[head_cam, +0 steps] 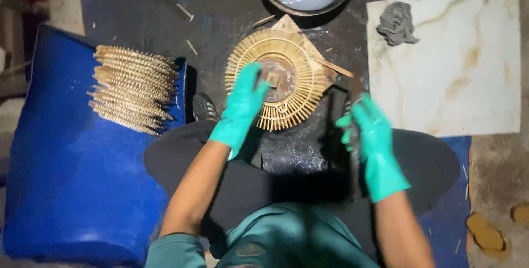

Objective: Shaping and assembling bamboo or wood furniture parts using a metal scraping tool and a liquid adhesive.

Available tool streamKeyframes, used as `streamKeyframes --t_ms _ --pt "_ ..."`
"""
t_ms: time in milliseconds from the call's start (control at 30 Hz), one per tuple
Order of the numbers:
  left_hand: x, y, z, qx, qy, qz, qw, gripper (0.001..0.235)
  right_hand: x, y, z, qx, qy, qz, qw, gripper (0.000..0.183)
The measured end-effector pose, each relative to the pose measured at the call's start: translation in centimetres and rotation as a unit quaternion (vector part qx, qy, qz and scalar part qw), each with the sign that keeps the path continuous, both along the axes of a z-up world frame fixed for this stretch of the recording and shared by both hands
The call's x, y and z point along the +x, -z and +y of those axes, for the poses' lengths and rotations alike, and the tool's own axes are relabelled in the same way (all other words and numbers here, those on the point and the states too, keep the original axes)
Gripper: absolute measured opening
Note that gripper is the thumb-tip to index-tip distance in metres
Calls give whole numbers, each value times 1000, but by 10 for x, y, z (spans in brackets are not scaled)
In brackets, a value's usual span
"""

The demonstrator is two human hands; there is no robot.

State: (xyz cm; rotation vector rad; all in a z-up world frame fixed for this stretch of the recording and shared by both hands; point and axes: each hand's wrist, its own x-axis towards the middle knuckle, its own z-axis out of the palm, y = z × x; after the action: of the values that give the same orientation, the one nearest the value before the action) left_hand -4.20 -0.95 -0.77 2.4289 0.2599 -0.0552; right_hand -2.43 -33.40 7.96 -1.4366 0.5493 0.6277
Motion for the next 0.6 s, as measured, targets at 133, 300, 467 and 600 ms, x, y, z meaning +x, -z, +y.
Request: streamKeyframes --t_ms 133,300,467,600 --pt "-27 21 40 -264 -245 46 932 38 56 -5 16 -112 -63 -46 991 57" --pt "-31 30 43 -507 -335 117 785 34 103 147 20 -359 -296 -234 854 63" --pt "-28 11 45 -547 -343 111 755 31 101 221 38 -449 -372 -167 795 69" --pt "-18 4 49 -546 -339 110 758 34 108 272 29 -372 -350 -311 802 58"
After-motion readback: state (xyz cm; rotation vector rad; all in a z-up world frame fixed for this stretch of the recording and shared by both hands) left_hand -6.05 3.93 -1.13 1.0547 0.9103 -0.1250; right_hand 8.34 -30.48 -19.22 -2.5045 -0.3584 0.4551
